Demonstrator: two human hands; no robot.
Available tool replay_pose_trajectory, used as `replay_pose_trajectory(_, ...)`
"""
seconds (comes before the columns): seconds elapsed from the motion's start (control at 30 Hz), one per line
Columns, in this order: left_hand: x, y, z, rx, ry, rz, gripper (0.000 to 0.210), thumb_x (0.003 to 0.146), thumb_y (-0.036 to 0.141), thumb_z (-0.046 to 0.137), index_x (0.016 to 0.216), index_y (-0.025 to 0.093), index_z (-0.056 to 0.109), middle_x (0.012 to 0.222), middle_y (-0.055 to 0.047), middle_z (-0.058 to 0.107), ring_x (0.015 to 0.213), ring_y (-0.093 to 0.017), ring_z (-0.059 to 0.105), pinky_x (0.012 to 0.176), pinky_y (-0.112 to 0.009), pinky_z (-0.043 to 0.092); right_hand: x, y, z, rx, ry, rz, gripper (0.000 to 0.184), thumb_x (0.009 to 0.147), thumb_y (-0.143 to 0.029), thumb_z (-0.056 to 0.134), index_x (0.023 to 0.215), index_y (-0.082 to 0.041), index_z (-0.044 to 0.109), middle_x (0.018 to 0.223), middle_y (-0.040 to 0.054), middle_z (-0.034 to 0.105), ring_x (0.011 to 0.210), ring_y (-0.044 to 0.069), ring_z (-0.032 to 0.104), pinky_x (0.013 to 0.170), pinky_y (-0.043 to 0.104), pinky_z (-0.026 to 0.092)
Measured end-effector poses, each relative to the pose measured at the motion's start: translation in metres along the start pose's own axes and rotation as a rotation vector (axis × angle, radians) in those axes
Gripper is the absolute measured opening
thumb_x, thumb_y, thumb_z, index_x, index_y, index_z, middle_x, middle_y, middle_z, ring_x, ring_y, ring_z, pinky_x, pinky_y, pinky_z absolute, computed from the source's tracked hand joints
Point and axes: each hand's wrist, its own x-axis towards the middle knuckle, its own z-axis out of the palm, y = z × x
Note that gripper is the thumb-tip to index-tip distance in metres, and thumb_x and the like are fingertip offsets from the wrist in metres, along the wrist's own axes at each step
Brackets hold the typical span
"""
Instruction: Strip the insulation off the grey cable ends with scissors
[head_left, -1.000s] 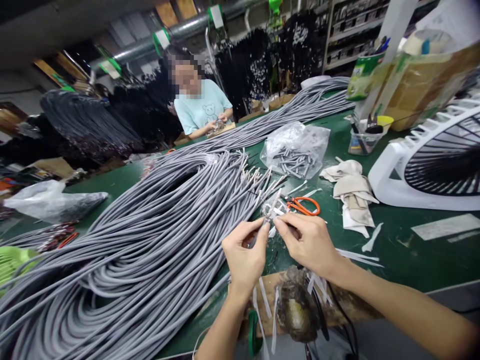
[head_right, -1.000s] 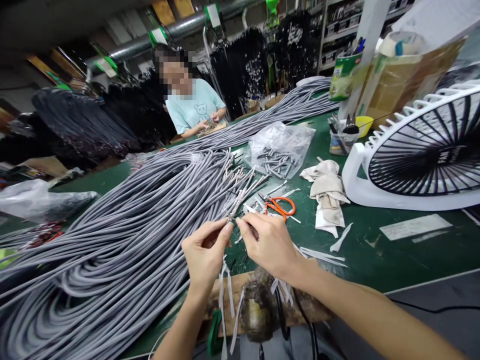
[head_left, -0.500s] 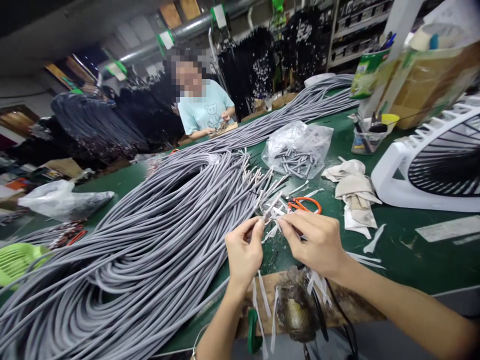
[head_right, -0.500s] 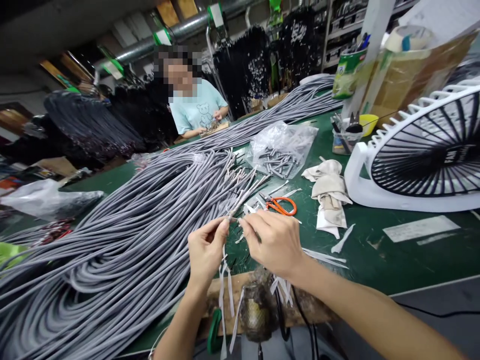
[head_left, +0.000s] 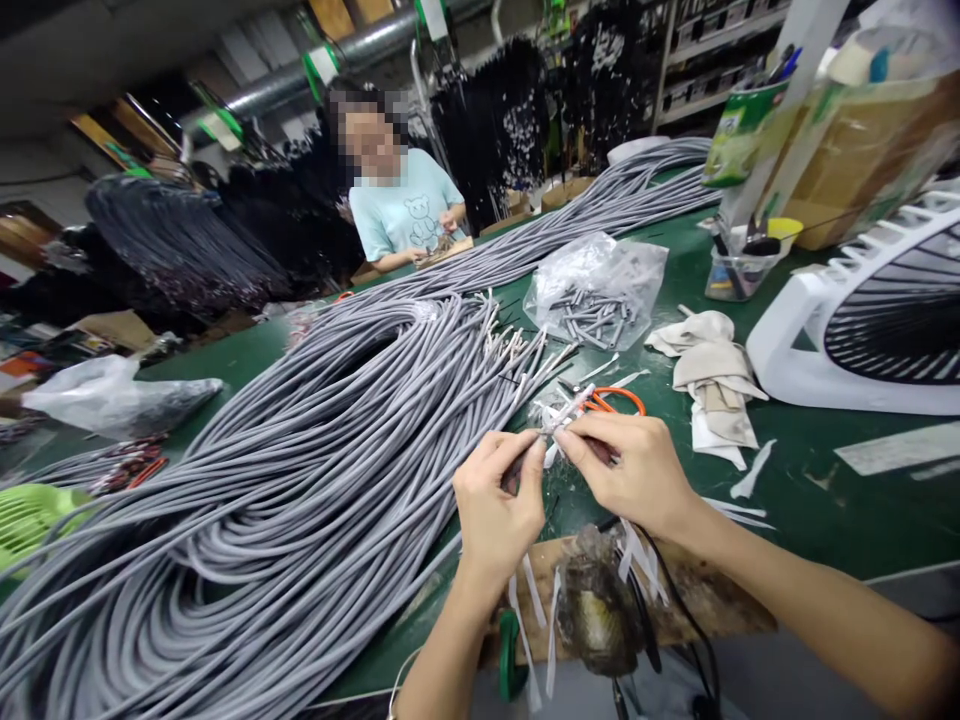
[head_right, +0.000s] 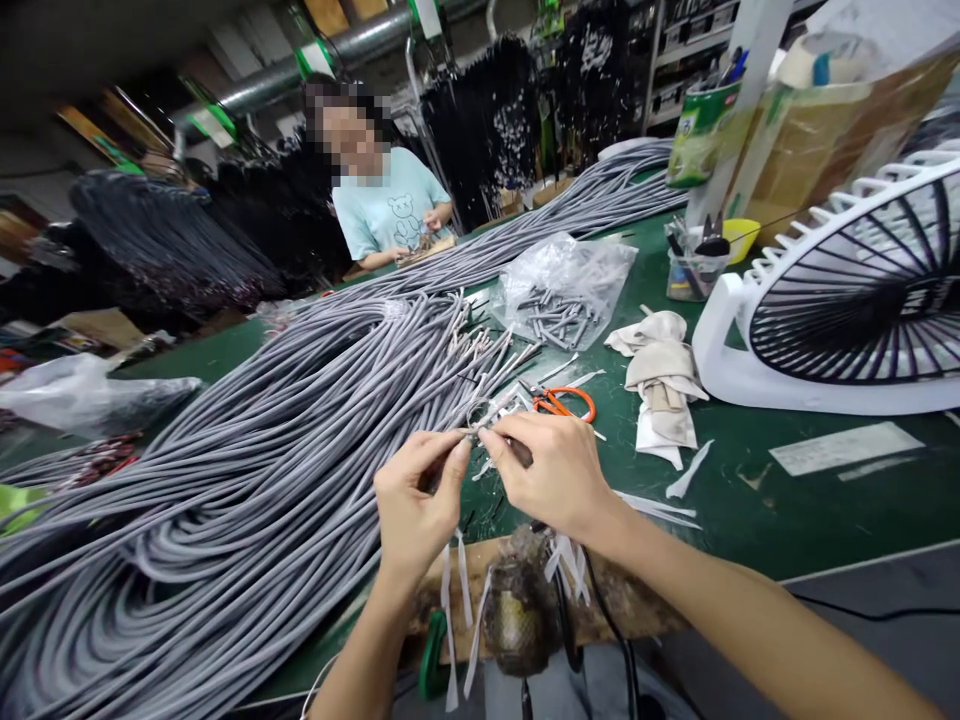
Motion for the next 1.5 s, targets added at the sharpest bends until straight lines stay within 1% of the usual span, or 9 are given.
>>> replay_pose_trajectory(0.17, 0.000, -0.001, 0.000, -0.026, -0.034, -0.058, 0.020, 0.080, 0.023, 0.052, 0.085, 0.012, 0.068, 0.066, -0.003, 0.057, 0.058, -0.011, 0.050, 0.053, -0.021, 0.038, 0.001, -0.004, 0.001, 0.180, -0.043, 0.008, 0.026, 0.084, -0.025, 0.048, 0.063, -0.014, 0.060, 0.050, -0.0018, 0.050, 0.043, 0.007, 0.036, 0.046, 0.022, 0.028)
replay_pose_trajectory(0.3, 0.005, -0.012, 0.005, -0.077, -0.025, -0.289, 0.026, 0.079, 0.029, 0.051, 0.076, 0.011, 0.068, 0.057, -0.001, 0.054, 0.053, -0.011, 0.047, 0.050, -0.021, 0.036, -0.006, -0.019, 0.004, 0.271, -0.041, -0.360, 0.025, 0.083, -0.021, 0.047, 0.061, -0.016, 0.059, 0.049, -0.0010, 0.051, 0.046, 0.008, 0.040, 0.048, 0.023, 0.029)
replay_pose_trajectory(0.37, 0.009, -0.017, 0.007, -0.169, -0.019, -0.398, 0.028, 0.078, 0.032, 0.051, 0.071, 0.010, 0.067, 0.051, 0.001, 0.048, 0.047, -0.009, 0.042, 0.046, -0.020, 0.032, -0.009, -0.021, 0.005, 0.275, -0.044, -0.450, 0.025, 0.083, -0.021, 0.047, 0.061, -0.016, 0.058, 0.049, -0.0011, 0.050, 0.046, 0.009, 0.040, 0.049, 0.023, 0.030)
replay_pose_trajectory(0.53, 0.008, -0.014, 0.005, -0.559, -0.093, -0.501, 0.030, 0.078, 0.040, 0.052, 0.071, 0.012, 0.059, 0.050, 0.006, 0.032, 0.041, -0.003, 0.024, 0.039, -0.017, 0.018, -0.007, -0.008, 0.008, 0.104, 0.014, -0.009, 0.023, 0.085, -0.023, 0.046, 0.068, -0.015, 0.058, 0.052, -0.0022, 0.049, 0.045, 0.008, 0.039, 0.049, 0.021, 0.030)
replay_pose_trajectory(0.6, 0.006, -0.011, 0.003, -0.633, -0.134, -0.510, 0.030, 0.079, 0.041, 0.053, 0.070, 0.012, 0.057, 0.052, 0.006, 0.031, 0.041, -0.003, 0.023, 0.038, -0.016, 0.017, -0.005, -0.005, 0.010, 0.087, -0.012, 0.052, 0.024, 0.085, -0.025, 0.045, 0.067, -0.015, 0.058, 0.051, -0.0028, 0.048, 0.044, 0.008, 0.039, 0.048, 0.021, 0.029)
replay_pose_trajectory(0.9, 0.005, -0.003, 0.000, -0.679, -0.172, -0.532, 0.030, 0.079, 0.041, 0.052, 0.069, 0.012, 0.055, 0.053, 0.006, 0.031, 0.041, -0.002, 0.021, 0.037, -0.015, 0.016, -0.004, -0.009, 0.011, 0.132, -0.045, 0.124, 0.028, 0.085, -0.028, 0.044, 0.067, -0.015, 0.060, 0.050, -0.0027, 0.048, 0.044, 0.007, 0.036, 0.047, 0.022, 0.028)
replay_pose_trajectory(1.2, 0.003, 0.000, 0.003, -0.664, -0.237, -0.483, 0.032, 0.077, 0.040, 0.055, 0.061, 0.013, 0.050, 0.050, 0.006, 0.031, 0.041, -0.003, 0.024, 0.037, -0.016, 0.019, -0.001, -0.005, 0.011, 0.489, -0.167, 0.236, 0.032, 0.085, -0.034, 0.043, 0.064, -0.014, 0.057, 0.055, -0.0005, 0.051, 0.050, 0.009, 0.043, 0.047, 0.020, 0.033)
replay_pose_trajectory(1.4, -0.001, 0.002, 0.006, -0.574, -0.090, -0.439, 0.022, 0.075, 0.034, 0.057, 0.071, 0.013, 0.057, 0.051, 0.005, 0.036, 0.042, -0.004, 0.029, 0.038, -0.016, 0.023, -0.007, -0.008, 0.009, 0.242, 0.030, -0.033, 0.025, 0.083, -0.024, 0.048, 0.062, -0.014, 0.059, 0.049, -0.0025, 0.046, 0.043, 0.006, 0.034, 0.045, 0.021, 0.028)
replay_pose_trajectory(1.5, -0.001, 0.001, 0.005, -0.614, -0.078, -0.466, 0.021, 0.074, 0.034, 0.057, 0.074, 0.013, 0.059, 0.051, 0.005, 0.037, 0.042, -0.004, 0.029, 0.037, -0.016, 0.022, -0.005, -0.006, 0.011, 0.261, -0.004, -0.047, 0.024, 0.083, -0.024, 0.048, 0.062, -0.015, 0.058, 0.050, -0.0028, 0.045, 0.043, 0.006, 0.035, 0.045, 0.021, 0.028)
